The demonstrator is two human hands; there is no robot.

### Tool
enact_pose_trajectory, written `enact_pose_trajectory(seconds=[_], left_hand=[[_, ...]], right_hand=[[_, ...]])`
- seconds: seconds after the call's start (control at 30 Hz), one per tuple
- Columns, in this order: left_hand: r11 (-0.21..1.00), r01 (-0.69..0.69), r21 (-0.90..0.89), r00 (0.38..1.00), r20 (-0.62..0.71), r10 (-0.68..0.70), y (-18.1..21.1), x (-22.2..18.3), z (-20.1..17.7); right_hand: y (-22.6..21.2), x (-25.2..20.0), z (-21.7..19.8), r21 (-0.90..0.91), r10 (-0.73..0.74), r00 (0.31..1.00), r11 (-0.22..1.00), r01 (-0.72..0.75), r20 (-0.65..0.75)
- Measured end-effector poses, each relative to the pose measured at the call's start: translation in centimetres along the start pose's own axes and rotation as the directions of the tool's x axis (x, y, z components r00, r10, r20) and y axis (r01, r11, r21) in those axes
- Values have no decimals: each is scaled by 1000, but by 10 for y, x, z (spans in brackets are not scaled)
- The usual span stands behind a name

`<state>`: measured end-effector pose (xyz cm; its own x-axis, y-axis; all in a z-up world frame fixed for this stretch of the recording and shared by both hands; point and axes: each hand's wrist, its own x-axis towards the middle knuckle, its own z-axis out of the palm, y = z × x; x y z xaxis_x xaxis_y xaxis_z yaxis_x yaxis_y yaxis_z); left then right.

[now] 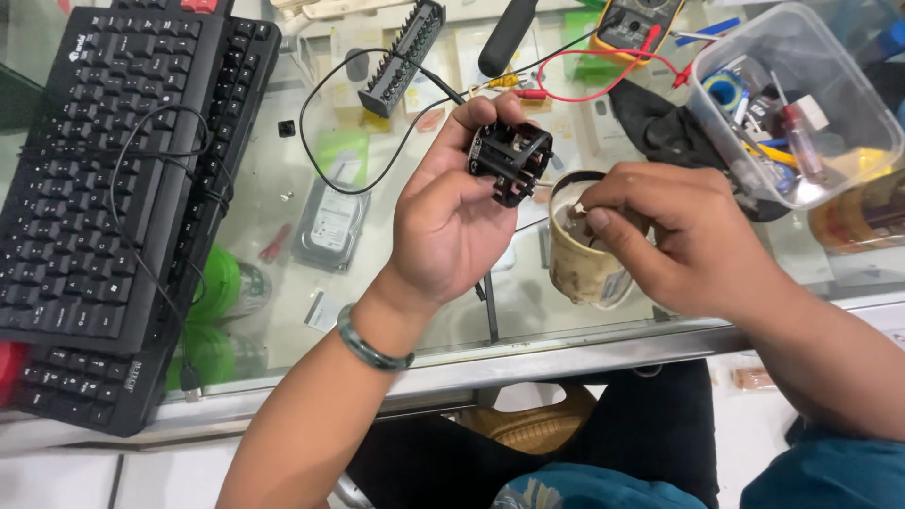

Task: Reassembling a CCTV camera lens module by connecting internal wiring and fitting components into the housing.

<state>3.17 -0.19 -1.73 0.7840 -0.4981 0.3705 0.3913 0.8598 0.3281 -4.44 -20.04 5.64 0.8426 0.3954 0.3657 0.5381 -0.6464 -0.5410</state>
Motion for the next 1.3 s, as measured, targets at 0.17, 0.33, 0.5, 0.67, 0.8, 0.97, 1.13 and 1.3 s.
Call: enact_pose_trajectory(seconds=[0.17, 0.33, 0.5, 0.67, 0.8, 0.97, 1.13, 1.3], left_hand=[[999, 8, 40, 999, 36, -9, 0, -5, 13], [997, 38, 61, 998, 49, -41, -6, -6, 14], [997, 60, 46, 997, 41, -62, -8, -10, 15], [994, 60, 94, 994, 88, -69, -7, -12, 17], [990, 58, 127, 992, 101, -72, -6, -14, 19], [980, 87, 180, 980, 162, -116, -3, -16, 26], [970, 94, 225, 973, 183, -137, -1, -17, 30], [956, 84, 283, 971, 191, -142, 0, -17, 33]], right_hand=[[-9, -2, 7, 7, -23, 996, 1000, 24, -84], [-10, -19, 17, 54, 47, 979, 998, -37, -198], [-23, -11, 15, 66, 11, 966, 998, 7, -259], [-27, -8, 22, 21, -113, 950, 992, 125, -292], [-34, -10, 27, -2, -116, 938, 993, 122, -328], [-43, -18, 33, -139, -50, 907, 990, -9, -419], [-43, -17, 35, -112, -47, 891, 994, -4, -451], [-39, -18, 36, -123, -69, 896, 992, 16, -439]])
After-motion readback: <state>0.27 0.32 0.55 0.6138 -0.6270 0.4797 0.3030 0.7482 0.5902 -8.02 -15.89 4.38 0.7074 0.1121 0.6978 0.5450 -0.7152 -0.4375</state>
